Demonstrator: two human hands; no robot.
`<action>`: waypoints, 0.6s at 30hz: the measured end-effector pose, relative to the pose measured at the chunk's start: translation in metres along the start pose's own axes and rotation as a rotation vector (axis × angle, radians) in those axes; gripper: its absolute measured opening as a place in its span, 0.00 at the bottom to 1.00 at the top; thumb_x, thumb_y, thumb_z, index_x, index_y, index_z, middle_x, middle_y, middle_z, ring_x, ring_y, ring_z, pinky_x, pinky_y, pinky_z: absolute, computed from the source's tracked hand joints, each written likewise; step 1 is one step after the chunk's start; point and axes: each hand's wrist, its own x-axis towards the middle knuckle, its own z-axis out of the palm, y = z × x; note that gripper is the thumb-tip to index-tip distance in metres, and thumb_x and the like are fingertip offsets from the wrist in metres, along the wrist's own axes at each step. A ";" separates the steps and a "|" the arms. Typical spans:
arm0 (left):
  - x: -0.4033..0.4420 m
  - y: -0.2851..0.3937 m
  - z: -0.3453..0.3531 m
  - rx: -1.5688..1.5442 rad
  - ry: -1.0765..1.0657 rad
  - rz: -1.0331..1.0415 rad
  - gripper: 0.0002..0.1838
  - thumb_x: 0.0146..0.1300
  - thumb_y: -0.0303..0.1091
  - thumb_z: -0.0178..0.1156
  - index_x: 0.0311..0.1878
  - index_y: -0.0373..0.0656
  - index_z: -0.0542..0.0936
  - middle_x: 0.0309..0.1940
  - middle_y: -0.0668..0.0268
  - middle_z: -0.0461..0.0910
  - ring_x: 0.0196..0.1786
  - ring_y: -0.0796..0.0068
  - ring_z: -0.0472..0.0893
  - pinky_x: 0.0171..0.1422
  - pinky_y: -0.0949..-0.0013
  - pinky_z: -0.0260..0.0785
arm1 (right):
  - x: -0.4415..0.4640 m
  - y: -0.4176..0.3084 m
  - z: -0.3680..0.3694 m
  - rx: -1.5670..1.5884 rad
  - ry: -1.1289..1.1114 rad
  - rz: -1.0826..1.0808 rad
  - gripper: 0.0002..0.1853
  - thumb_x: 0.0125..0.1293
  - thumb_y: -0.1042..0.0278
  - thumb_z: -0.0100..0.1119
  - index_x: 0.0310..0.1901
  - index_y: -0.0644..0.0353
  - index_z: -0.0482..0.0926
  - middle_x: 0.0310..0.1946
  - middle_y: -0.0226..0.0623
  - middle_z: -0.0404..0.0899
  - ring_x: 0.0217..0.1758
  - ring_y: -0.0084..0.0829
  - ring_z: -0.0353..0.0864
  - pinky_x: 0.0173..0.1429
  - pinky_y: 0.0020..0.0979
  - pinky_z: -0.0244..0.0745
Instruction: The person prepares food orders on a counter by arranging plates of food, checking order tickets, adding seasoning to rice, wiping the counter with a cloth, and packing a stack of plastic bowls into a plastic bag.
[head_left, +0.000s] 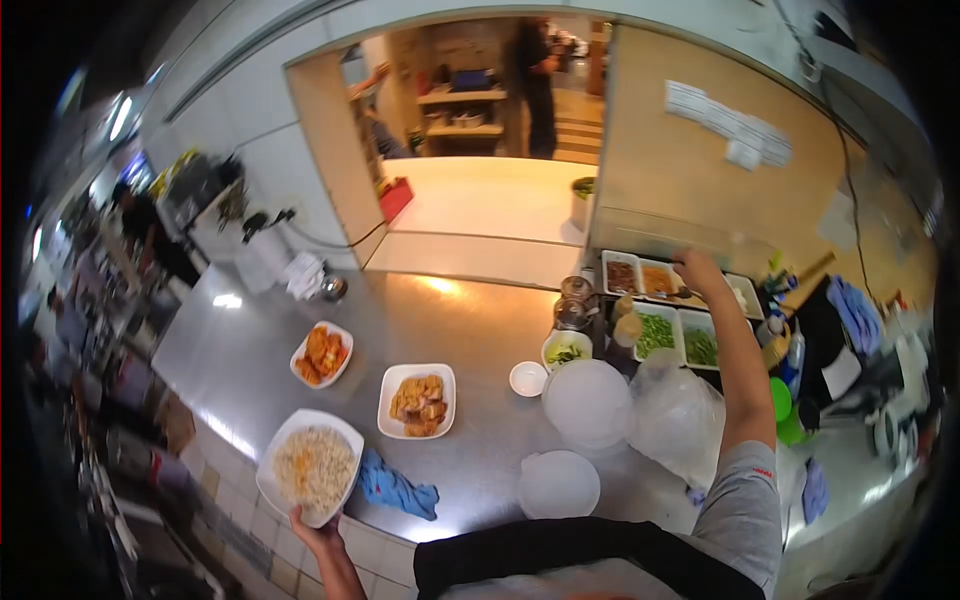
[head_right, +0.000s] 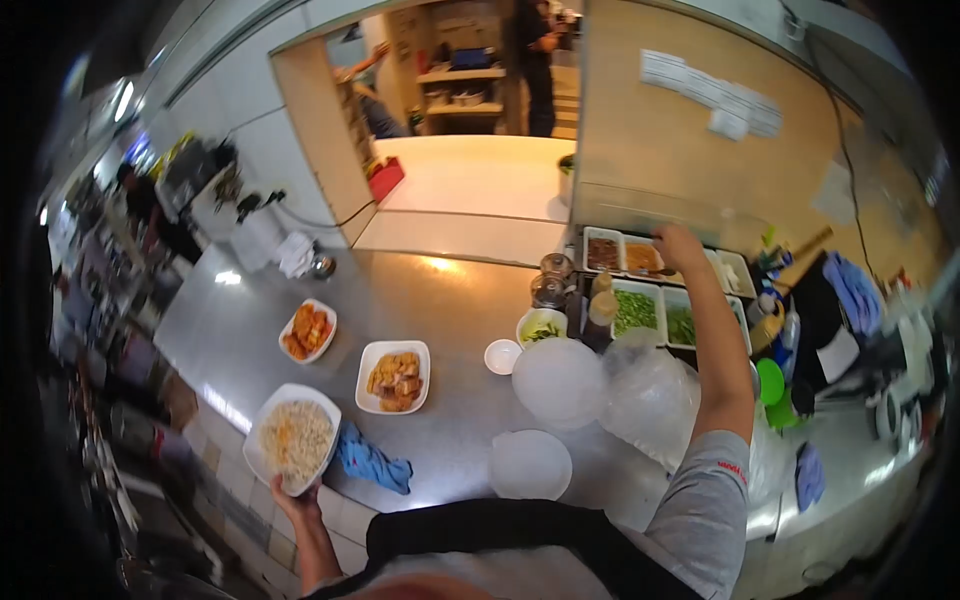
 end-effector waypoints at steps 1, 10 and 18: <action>0.006 -0.001 -0.005 0.005 -0.002 0.023 0.33 0.56 0.50 0.48 0.63 0.43 0.62 0.56 0.57 0.71 0.50 0.57 0.77 0.38 0.56 0.73 | -0.011 -0.019 -0.018 -0.008 0.030 -0.027 0.14 0.56 0.65 0.57 0.43 0.60 0.80 0.40 0.49 0.79 0.46 0.49 0.77 0.51 0.42 0.71; 0.077 0.015 -0.035 0.469 -0.051 -0.068 0.31 0.64 0.54 0.45 0.63 0.44 0.63 0.54 0.59 0.73 0.50 0.59 0.78 0.39 0.55 0.74 | -0.184 -0.189 -0.122 0.551 -0.252 -0.275 0.14 0.61 0.64 0.56 0.48 0.57 0.78 0.43 0.42 0.80 0.44 0.41 0.79 0.49 0.33 0.73; 0.135 0.036 -0.039 0.617 -0.151 -0.033 0.31 0.66 0.52 0.48 0.59 0.32 0.67 0.50 0.52 0.75 0.47 0.57 0.79 0.45 0.57 0.76 | -0.323 -0.217 -0.067 0.756 -0.496 -0.183 0.13 0.63 0.59 0.55 0.42 0.57 0.80 0.33 0.42 0.81 0.34 0.40 0.79 0.41 0.35 0.73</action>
